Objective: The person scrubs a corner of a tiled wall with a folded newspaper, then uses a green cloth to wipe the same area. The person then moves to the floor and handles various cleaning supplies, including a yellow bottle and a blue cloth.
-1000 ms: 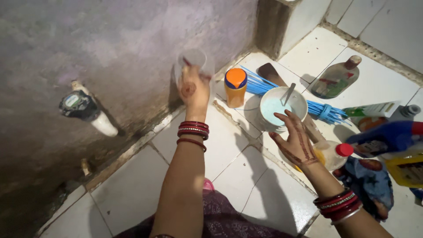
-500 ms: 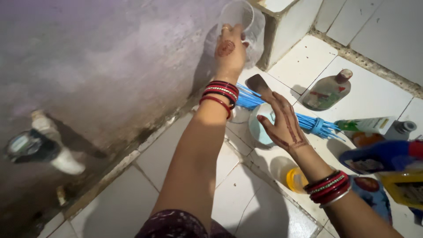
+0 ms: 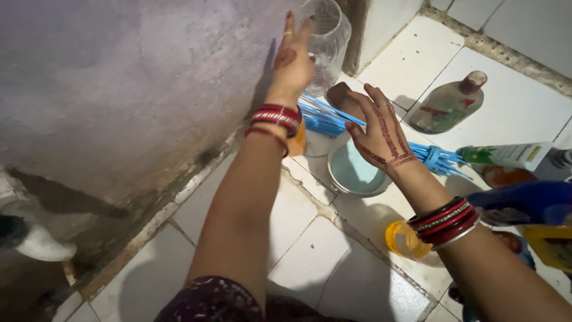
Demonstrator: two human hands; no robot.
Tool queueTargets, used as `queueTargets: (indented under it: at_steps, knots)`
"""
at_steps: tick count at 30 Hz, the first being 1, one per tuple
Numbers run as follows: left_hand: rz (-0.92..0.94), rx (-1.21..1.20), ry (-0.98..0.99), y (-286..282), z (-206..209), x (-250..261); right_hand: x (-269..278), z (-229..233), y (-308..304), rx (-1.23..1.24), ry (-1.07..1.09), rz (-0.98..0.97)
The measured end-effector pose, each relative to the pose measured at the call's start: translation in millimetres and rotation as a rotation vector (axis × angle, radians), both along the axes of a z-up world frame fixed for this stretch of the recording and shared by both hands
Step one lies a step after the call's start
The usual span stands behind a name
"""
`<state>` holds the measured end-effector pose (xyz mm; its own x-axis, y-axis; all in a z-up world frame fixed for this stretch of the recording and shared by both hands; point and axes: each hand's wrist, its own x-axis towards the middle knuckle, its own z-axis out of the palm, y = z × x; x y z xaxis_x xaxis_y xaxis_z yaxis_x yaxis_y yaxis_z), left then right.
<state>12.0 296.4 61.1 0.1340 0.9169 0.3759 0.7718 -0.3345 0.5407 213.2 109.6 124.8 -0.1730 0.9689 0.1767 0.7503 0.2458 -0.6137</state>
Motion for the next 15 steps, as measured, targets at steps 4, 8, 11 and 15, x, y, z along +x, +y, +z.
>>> queueTargets:
  at_steps: [4,8,11,15]
  knots:
    - [0.046,-0.204,0.193,-55.6,47.2,-13.8,2.1,0.5,-6.4,0.024,-0.006,0.004]
    - [0.074,-0.628,0.277,-99.6,51.8,-34.5,2.2,2.7,-15.2,0.015,-0.011,0.007]
    - [0.110,-0.714,0.356,-122.8,24.0,-40.1,-0.2,6.9,-23.5,0.013,-0.007,-0.001]
    - [0.154,-0.552,0.155,-129.5,-11.1,-40.4,-5.2,8.2,-35.1,-0.045,0.005,-0.009]
